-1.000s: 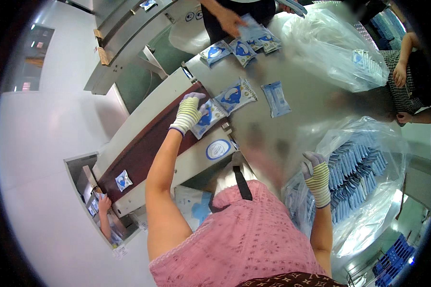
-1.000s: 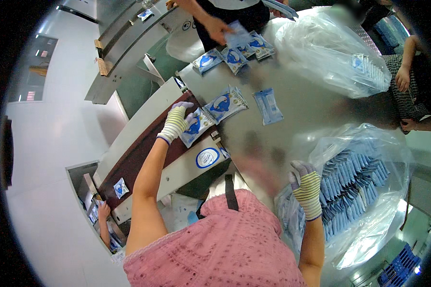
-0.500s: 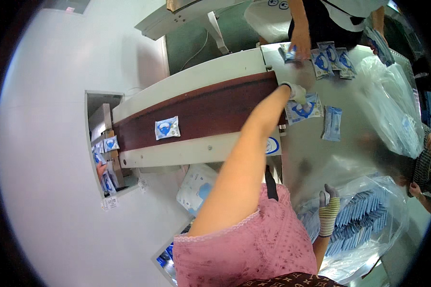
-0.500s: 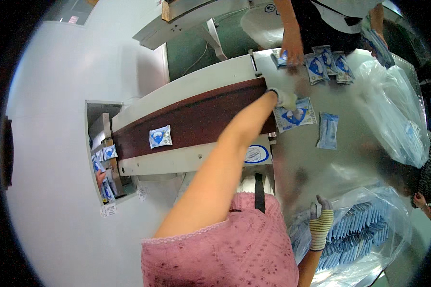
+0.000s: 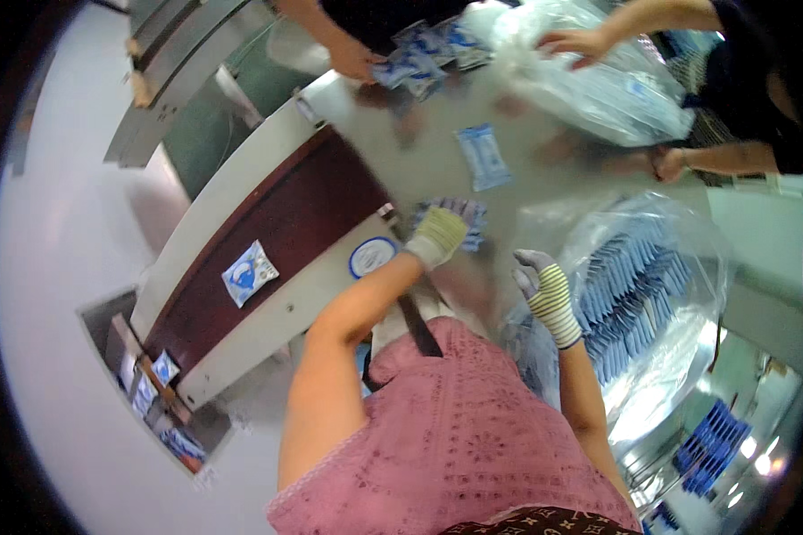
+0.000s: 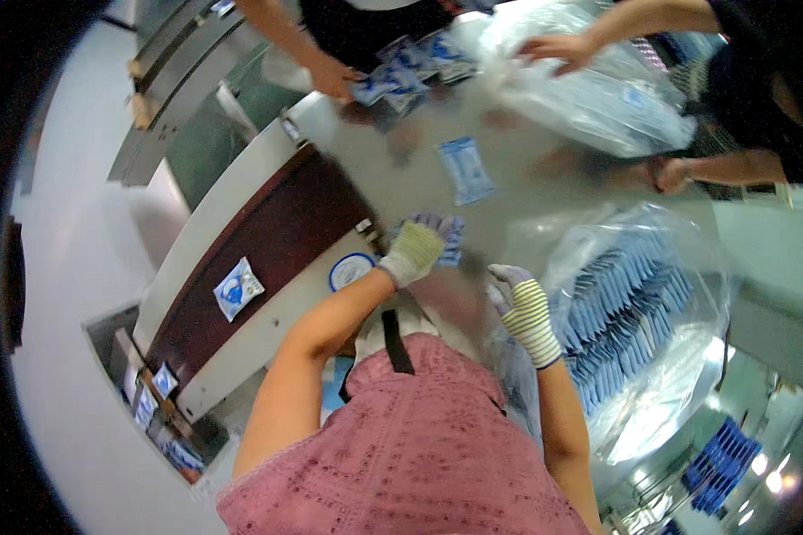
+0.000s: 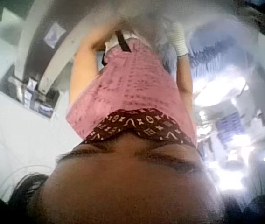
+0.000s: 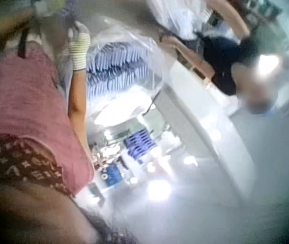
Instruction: The person sorts blue packets from a large clear plastic bag, organizes them into smaller stacks by hand, and places them onto a conveyor belt.
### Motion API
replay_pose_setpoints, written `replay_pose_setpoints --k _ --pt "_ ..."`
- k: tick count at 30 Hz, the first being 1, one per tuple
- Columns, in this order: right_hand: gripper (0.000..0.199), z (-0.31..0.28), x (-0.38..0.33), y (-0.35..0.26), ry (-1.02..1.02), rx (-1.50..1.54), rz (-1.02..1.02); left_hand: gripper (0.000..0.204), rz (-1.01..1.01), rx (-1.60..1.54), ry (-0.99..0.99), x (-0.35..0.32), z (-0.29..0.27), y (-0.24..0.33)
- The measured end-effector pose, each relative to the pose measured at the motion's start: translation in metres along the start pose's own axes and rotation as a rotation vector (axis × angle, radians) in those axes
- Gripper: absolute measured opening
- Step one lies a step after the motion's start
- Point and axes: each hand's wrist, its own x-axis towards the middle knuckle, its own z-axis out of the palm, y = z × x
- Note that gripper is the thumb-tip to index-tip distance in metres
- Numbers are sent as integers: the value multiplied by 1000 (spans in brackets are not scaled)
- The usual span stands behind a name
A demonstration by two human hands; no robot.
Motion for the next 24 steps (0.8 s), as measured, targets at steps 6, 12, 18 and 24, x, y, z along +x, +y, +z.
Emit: replay_pose_setpoints --k 6,12,18,24 --pt "49 6 -25 -11 217 653 204 50 185 -523 570 -45 -85 58" --pt "119 -7 -23 -87 -117 1405 255 60 298 -596 360 -64 -146 83" --pt "114 24 -28 -112 -18 1201 138 44 -130 -1687 105 -95 -136 93" --pt "103 49 -24 -107 39 1081 99 37 108 -1007 194 -95 -149 72"
